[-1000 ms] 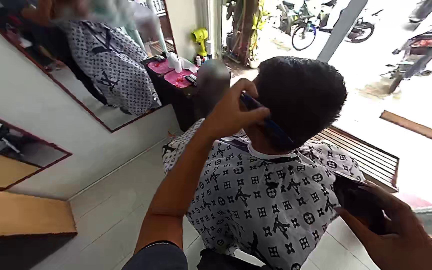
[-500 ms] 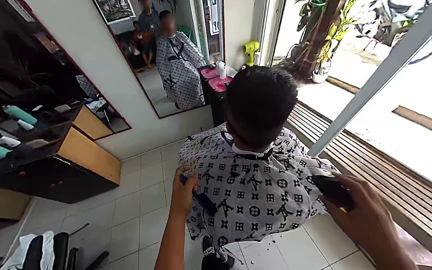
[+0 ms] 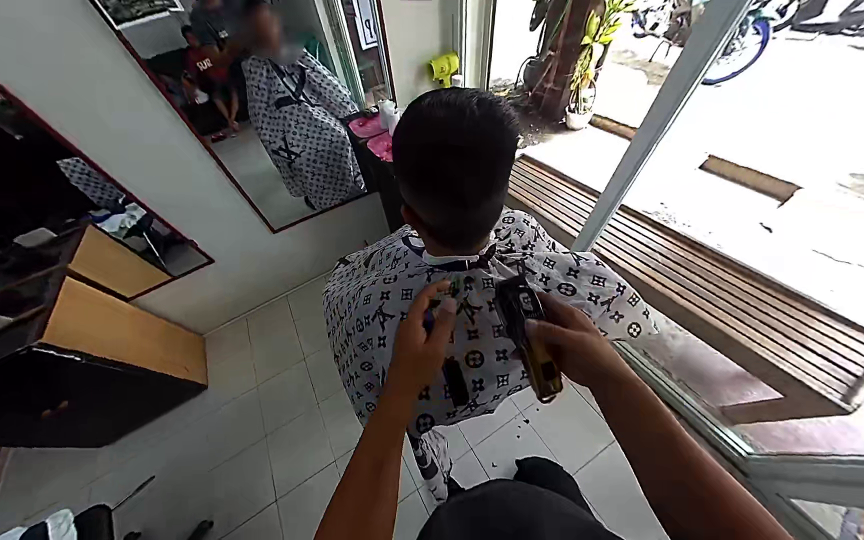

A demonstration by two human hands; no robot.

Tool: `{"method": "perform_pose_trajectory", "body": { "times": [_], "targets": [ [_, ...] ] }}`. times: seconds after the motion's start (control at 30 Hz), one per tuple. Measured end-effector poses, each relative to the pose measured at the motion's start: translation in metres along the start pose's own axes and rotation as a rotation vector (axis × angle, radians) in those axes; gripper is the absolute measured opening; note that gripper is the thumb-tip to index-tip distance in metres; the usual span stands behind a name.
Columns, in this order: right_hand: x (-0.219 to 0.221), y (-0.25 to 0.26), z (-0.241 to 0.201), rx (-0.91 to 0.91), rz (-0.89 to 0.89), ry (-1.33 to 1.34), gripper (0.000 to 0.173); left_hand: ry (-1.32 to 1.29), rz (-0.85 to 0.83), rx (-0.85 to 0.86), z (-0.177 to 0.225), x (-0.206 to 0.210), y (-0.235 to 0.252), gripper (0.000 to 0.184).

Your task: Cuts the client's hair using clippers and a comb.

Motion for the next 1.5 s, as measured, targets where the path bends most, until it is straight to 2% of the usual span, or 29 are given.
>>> {"method": "perform_pose_trajectory", "body": {
  "times": [0.03,0.07,0.13,0.33,0.53,0.73,0.97,1.2,1.37,1.5],
  "targets": [
    [-0.001,0.007,0.004,0.071,0.002,0.16,0.051,-0.118,0.078,-0.027,-0.011,0.0,-0.007,0.035],
    [-0.001,0.014,0.005,0.112,0.01,0.208,0.046,-0.199,0.155,-0.041,-0.02,0.002,-0.014,0.03],
    [0.003,0.03,0.001,0.142,0.032,0.176,0.038,-0.246,0.281,-0.04,-0.032,0.009,-0.031,0.024],
    [0.022,0.07,-0.001,0.135,-0.054,0.113,0.047,-0.199,0.497,0.042,-0.035,0.025,-0.061,0.019],
    [0.038,0.079,0.011,0.202,-0.088,0.144,0.048,-0.224,0.523,0.008,-0.044,0.019,-0.058,0.018],
    [0.05,0.086,0.014,0.176,-0.098,0.092,0.036,-0.258,0.532,-0.004,-0.049,0.016,-0.059,0.02],
    [0.049,0.094,0.011,0.052,-0.074,0.152,0.052,-0.281,0.538,0.021,-0.051,0.016,-0.061,0.019],
    [0.047,0.102,0.015,0.054,-0.033,0.271,0.046,-0.28,0.524,0.022,-0.052,0.016,-0.061,0.019],
    [0.049,0.103,0.007,-0.056,-0.037,0.219,0.056,-0.296,0.522,0.02,-0.053,0.018,-0.061,0.018],
    [0.051,0.101,0.008,0.012,-0.006,0.248,0.048,-0.303,0.522,0.021,-0.053,0.017,-0.061,0.018]
  ]
}}
Point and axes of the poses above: each hand's wrist, its own y-axis towards the middle knuckle, its own x-axis out of the palm, z = x × y, the point moved 7 cm from there along y, towards the middle knuckle, and after that the axes turned 13 degrees about y, right-handed, at the moved point
